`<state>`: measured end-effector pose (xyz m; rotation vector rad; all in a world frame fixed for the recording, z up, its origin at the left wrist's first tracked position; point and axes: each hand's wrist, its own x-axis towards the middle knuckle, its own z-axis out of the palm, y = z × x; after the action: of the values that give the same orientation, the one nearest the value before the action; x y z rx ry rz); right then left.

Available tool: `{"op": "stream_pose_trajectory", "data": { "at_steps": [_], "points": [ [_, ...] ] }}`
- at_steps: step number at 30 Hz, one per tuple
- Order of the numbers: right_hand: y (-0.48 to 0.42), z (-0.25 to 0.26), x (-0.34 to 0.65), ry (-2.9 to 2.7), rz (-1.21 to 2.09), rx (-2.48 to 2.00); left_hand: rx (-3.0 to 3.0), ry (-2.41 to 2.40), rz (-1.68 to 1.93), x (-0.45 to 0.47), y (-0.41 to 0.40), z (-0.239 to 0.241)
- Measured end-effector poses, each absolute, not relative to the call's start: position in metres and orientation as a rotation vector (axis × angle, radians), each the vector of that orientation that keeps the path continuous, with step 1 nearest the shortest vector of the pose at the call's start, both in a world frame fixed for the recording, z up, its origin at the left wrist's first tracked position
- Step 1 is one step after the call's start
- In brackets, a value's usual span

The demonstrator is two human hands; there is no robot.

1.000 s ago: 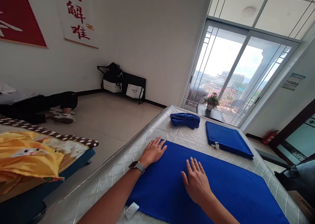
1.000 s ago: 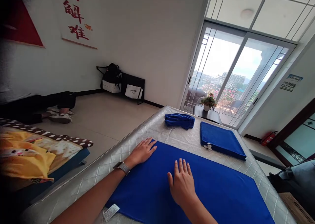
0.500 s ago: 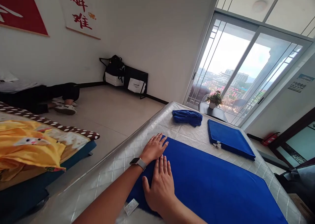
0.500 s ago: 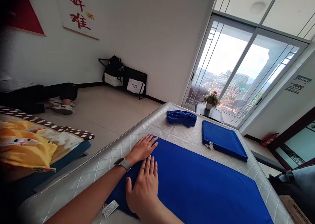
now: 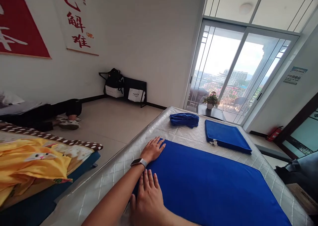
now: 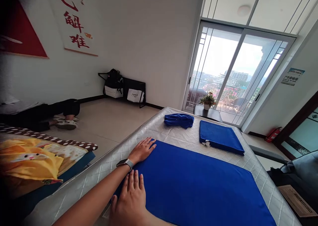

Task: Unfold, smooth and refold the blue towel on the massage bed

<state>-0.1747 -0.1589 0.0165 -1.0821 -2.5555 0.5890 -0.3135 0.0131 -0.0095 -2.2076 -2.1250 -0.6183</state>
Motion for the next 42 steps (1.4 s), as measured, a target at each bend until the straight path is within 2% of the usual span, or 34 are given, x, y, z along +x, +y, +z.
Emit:
{"op": "stream_pose_trajectory", "data": {
  "at_steps": [4,8,16,22,26,32,37,42],
  "points": [
    [-0.154,0.026,-0.163,-2.573,0.637,-1.006,-2.194,-2.131,-0.597,-0.311,0.011,-0.005],
    [-0.141,0.034,-0.152,-2.487,0.567,-1.115,-2.205,-2.126,-0.608,-0.311,0.012,-0.004],
    [-0.126,0.016,-0.145,-2.465,0.523,-1.255,-2.236,-2.086,-0.638,-0.319,0.019,-0.015],
    [-0.126,0.025,-0.100,-2.484,0.528,-1.342,-2.244,-2.116,-0.613,-0.319,0.019,-0.015],
    [-0.123,0.030,-0.040,-2.499,0.460,-1.488,-2.245,-2.122,-0.597,-0.319,0.018,-0.014],
    [-0.121,0.022,0.094,-2.376,0.313,-1.943,-2.270,-2.134,-0.615,-0.319,0.016,-0.011],
    [-0.117,-0.019,0.247,-2.198,0.024,-2.202,-2.251,-2.154,-0.597,-0.320,0.020,-0.015],
    [-0.124,-0.058,0.358,-2.017,-0.102,-2.296,-2.256,-2.144,-0.547,-0.322,0.023,-0.020]
  ]
}}
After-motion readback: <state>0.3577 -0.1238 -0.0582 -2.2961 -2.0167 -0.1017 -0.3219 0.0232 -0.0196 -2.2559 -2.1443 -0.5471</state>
